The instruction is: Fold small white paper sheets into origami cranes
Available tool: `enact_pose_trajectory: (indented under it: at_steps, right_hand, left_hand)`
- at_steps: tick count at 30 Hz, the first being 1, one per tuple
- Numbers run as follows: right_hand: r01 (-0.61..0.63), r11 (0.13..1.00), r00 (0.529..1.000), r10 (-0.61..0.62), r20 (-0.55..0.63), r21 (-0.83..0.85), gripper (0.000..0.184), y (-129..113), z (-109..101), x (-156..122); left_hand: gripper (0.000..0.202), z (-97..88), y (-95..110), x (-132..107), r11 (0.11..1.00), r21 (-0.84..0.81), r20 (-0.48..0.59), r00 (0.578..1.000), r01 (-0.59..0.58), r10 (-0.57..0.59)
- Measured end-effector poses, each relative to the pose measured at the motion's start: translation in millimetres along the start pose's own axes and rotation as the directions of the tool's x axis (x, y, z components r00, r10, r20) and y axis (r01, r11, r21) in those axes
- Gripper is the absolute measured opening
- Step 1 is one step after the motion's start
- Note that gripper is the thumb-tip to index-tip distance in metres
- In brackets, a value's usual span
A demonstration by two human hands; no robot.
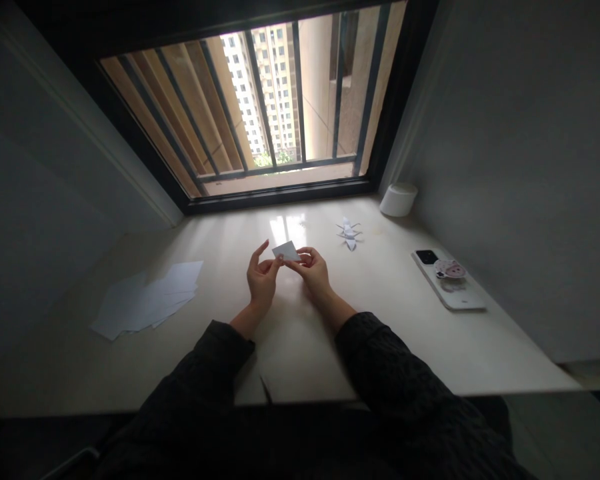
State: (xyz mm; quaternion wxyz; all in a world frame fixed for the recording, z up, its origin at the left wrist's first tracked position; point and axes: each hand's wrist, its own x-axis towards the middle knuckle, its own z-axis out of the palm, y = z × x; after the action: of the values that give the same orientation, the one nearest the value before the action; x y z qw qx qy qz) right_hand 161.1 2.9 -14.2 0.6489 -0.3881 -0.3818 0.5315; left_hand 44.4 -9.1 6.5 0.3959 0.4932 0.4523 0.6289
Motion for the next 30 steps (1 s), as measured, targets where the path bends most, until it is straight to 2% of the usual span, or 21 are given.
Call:
enact_pose_trajectory:
  at_steps: [6,10,15,21,27,30]
  right_hand:
    - [-0.049,0.999,0.998,0.049,-0.046,0.011,0.054,-2.7,-1.1,0.6]
    - [-0.074,0.997,0.996,0.072,-0.051,-0.031,0.05,-3.5,-1.3,0.3]
    - [-0.072,0.997,0.996,0.073,0.046,-0.03,0.047,-3.9,-0.6,-1.0]
    - [-0.045,0.997,0.987,0.054,0.151,-0.067,0.054,-6.4,-0.6,-2.2]
    - [-0.082,0.993,0.935,0.107,0.337,-0.087,0.055,-5.6,-3.5,-1.4]
    - [-0.091,0.988,0.939,0.127,0.321,-0.124,0.061,-5.8,-6.2,0.5]
  left_hand:
    - [0.057,-1.1,-2.6,4.4,1.0,-0.003,0.009,1.0,0.009,-0.009]
    - [0.056,-2.8,-2.6,8.5,0.999,-0.031,-0.018,1.0,0.024,-0.025]
    - [0.051,-5.9,-3.9,13.8,0.997,-0.041,-0.065,0.996,0.063,-0.066]
    - [0.041,-8.3,-7.4,15.2,0.997,-0.022,-0.07,0.995,0.067,-0.069]
    - [0.03,-21.4,-16.0,28.9,0.995,0.102,-0.034,0.999,-0.011,0.014]
    - [0.029,-27.9,-22.0,35.6,0.98,0.195,0.008,0.999,-0.034,0.034]
